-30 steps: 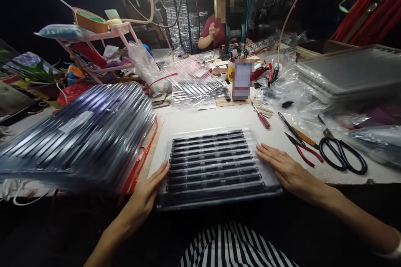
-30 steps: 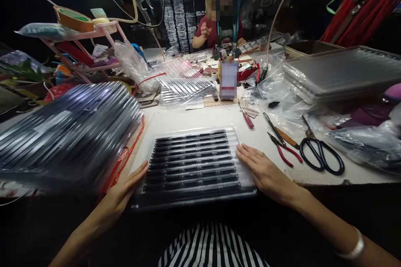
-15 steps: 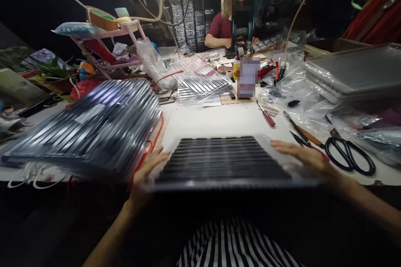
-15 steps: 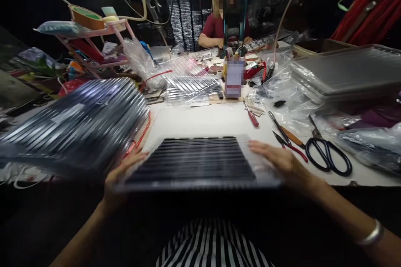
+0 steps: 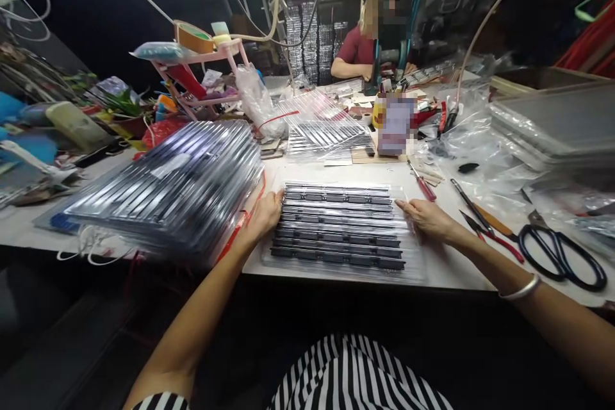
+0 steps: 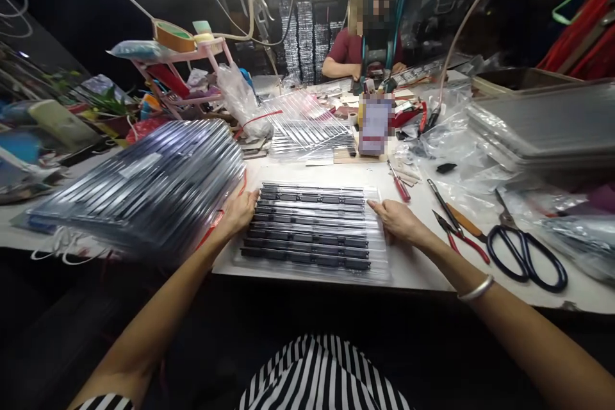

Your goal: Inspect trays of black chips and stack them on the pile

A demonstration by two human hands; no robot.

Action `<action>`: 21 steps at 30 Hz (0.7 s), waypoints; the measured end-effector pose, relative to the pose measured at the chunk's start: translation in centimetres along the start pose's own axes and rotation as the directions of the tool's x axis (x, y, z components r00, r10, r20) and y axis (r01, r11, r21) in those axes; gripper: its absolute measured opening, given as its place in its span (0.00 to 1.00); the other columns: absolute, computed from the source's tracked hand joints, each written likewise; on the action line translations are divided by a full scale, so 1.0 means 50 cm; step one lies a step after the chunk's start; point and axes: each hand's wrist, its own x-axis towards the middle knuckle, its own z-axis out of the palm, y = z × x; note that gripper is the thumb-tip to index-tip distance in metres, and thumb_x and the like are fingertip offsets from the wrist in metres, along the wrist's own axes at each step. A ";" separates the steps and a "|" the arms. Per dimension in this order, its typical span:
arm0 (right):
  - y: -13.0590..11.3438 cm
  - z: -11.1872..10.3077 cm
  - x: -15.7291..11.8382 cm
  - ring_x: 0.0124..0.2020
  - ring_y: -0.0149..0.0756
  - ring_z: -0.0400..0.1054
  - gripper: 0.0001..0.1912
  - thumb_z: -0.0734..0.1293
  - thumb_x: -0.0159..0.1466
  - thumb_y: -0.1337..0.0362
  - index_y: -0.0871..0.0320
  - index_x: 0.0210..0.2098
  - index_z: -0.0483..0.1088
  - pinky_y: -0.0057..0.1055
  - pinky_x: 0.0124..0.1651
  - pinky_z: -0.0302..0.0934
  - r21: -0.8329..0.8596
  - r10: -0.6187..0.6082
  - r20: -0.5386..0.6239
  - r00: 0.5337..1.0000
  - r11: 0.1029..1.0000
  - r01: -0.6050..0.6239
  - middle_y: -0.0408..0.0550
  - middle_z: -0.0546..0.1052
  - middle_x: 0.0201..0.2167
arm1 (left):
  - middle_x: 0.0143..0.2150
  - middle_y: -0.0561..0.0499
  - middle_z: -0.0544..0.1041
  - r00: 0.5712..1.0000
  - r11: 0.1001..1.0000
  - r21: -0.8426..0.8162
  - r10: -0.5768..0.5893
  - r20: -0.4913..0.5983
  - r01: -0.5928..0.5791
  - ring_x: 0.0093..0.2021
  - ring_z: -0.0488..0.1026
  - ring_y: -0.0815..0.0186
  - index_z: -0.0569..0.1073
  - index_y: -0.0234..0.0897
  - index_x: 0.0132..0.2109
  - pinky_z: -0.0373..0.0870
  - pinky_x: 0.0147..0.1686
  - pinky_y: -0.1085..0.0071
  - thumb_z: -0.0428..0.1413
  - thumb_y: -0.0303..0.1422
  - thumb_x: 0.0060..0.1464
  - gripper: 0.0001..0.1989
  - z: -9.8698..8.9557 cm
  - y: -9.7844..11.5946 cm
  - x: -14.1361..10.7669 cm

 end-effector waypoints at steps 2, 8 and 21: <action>0.003 0.001 0.003 0.30 0.48 0.73 0.31 0.49 0.64 0.41 0.58 0.25 0.66 0.39 0.33 0.64 -0.119 0.018 -0.008 1.000 0.993 -0.019 0.58 0.76 0.23 | 0.35 0.32 0.77 0.997 0.997 0.061 -0.046 0.059 0.042 0.41 0.75 0.48 0.74 0.27 0.39 0.66 0.42 0.54 0.33 0.45 0.62 0.32 0.007 0.006 0.002; -0.061 0.041 -0.014 0.54 0.61 0.63 0.29 0.51 0.67 0.49 0.65 0.54 0.65 0.56 0.50 0.56 -0.441 -0.268 -0.167 0.949 0.881 0.171 0.70 0.69 0.52 | 0.59 0.26 0.64 0.994 0.982 0.168 0.066 0.088 -0.081 0.61 0.58 0.42 0.68 0.22 0.54 0.51 0.56 0.44 0.35 0.40 0.63 0.28 0.006 0.084 -0.007; -0.152 0.097 0.026 0.68 0.51 0.35 0.44 0.47 0.63 0.38 0.66 0.65 0.49 0.53 0.64 0.37 -0.374 -0.561 0.127 0.818 0.737 0.564 0.60 0.44 0.67 | 0.70 0.43 0.40 0.799 0.864 -0.118 0.498 0.337 -0.489 0.69 0.35 0.56 0.47 0.37 0.68 0.33 0.64 0.51 0.41 0.55 0.58 0.38 0.022 0.123 -0.006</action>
